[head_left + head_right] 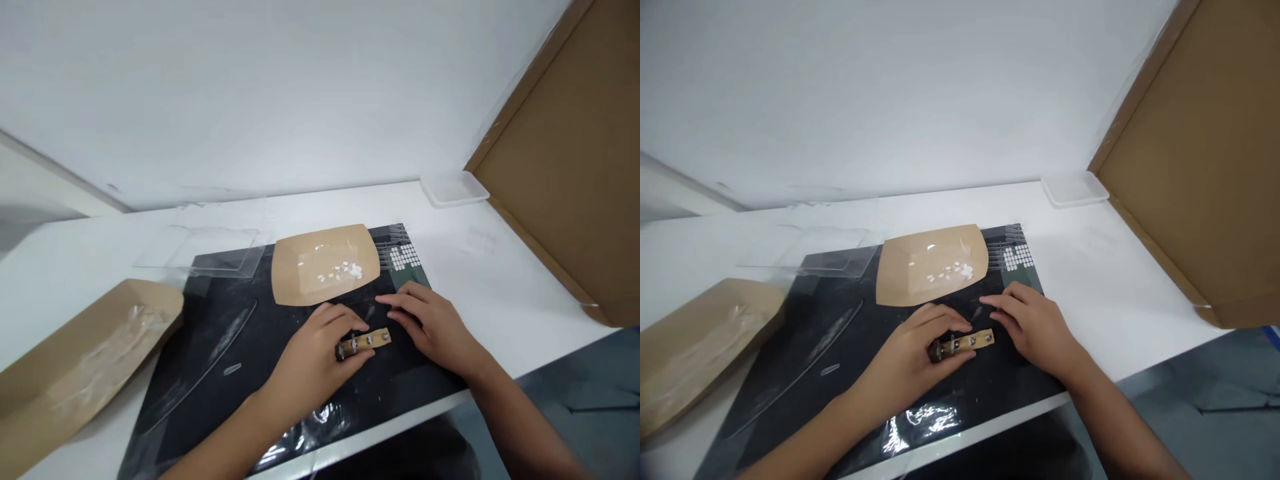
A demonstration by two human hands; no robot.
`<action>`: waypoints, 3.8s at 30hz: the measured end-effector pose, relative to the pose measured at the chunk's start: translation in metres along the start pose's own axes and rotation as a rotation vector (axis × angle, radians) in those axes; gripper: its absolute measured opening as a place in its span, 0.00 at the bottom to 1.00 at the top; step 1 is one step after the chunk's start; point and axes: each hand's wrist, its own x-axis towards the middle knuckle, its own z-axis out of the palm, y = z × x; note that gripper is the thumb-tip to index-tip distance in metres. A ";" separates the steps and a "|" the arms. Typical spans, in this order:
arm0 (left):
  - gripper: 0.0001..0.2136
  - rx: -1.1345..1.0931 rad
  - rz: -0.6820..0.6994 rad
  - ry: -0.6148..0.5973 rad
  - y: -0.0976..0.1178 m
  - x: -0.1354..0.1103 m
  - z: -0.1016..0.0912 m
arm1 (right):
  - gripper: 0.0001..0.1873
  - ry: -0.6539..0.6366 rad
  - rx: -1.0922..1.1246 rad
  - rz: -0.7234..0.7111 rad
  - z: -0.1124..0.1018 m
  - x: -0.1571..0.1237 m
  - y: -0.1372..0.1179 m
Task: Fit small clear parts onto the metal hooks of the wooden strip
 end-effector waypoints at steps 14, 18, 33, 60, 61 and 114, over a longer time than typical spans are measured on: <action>0.18 0.048 -0.054 -0.075 0.005 0.009 -0.014 | 0.08 0.051 -0.239 -0.097 0.015 0.013 0.012; 0.23 0.046 0.003 -0.012 0.009 0.007 -0.018 | 0.04 0.120 -0.159 -0.101 0.010 0.008 0.012; 0.06 -0.551 0.241 -0.041 0.025 0.005 -0.027 | 0.11 0.418 0.758 0.186 0.034 -0.049 -0.065; 0.12 -0.964 -0.168 -0.039 0.021 0.007 -0.022 | 0.19 0.362 -0.187 -0.541 -0.008 -0.007 -0.051; 0.12 -0.969 -0.174 -0.042 0.020 0.007 -0.022 | 0.18 0.347 -0.202 -0.554 -0.010 -0.005 -0.050; 0.07 0.037 0.165 -0.035 0.000 0.011 -0.032 | 0.16 -0.007 0.053 -0.268 0.001 0.011 -0.010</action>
